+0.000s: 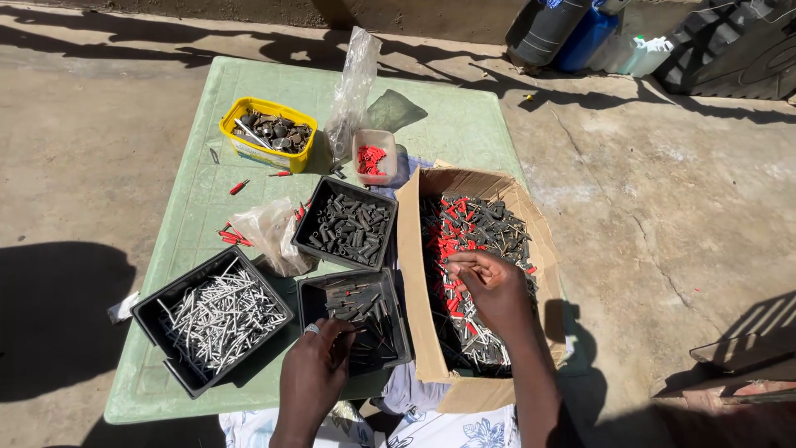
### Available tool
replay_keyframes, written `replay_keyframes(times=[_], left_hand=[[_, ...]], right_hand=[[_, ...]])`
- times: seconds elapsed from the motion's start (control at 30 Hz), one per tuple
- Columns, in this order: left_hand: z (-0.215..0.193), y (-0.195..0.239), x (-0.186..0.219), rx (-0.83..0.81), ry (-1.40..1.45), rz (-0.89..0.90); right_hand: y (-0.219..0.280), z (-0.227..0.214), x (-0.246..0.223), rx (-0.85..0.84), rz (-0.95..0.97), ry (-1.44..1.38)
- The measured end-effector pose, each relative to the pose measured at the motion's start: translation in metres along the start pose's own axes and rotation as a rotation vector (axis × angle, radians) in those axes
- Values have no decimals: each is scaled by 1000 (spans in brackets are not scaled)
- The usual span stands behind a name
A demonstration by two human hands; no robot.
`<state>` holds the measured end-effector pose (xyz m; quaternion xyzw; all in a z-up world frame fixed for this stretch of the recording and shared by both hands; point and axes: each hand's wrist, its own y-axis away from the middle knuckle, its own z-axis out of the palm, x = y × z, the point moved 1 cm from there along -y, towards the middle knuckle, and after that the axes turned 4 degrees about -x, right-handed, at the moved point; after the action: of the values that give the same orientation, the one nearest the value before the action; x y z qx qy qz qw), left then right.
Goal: Assembling metal screws into red plastic wall anchors by hand
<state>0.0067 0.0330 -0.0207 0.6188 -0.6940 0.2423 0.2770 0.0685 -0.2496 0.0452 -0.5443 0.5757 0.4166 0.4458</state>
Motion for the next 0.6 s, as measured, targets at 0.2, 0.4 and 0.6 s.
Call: replay_keyframes(times=[0.2, 0.4, 0.6], left_hand=[[18, -5, -12, 13, -256, -152], [18, -9, 2, 126, -249, -96], [14, -8, 3, 97, -243, -85]], right_hand=[[-82, -56, 27, -7, 159, 573], [-119, -41, 75, -19, 60, 682], [-133, -23, 90, -127, 3, 853]])
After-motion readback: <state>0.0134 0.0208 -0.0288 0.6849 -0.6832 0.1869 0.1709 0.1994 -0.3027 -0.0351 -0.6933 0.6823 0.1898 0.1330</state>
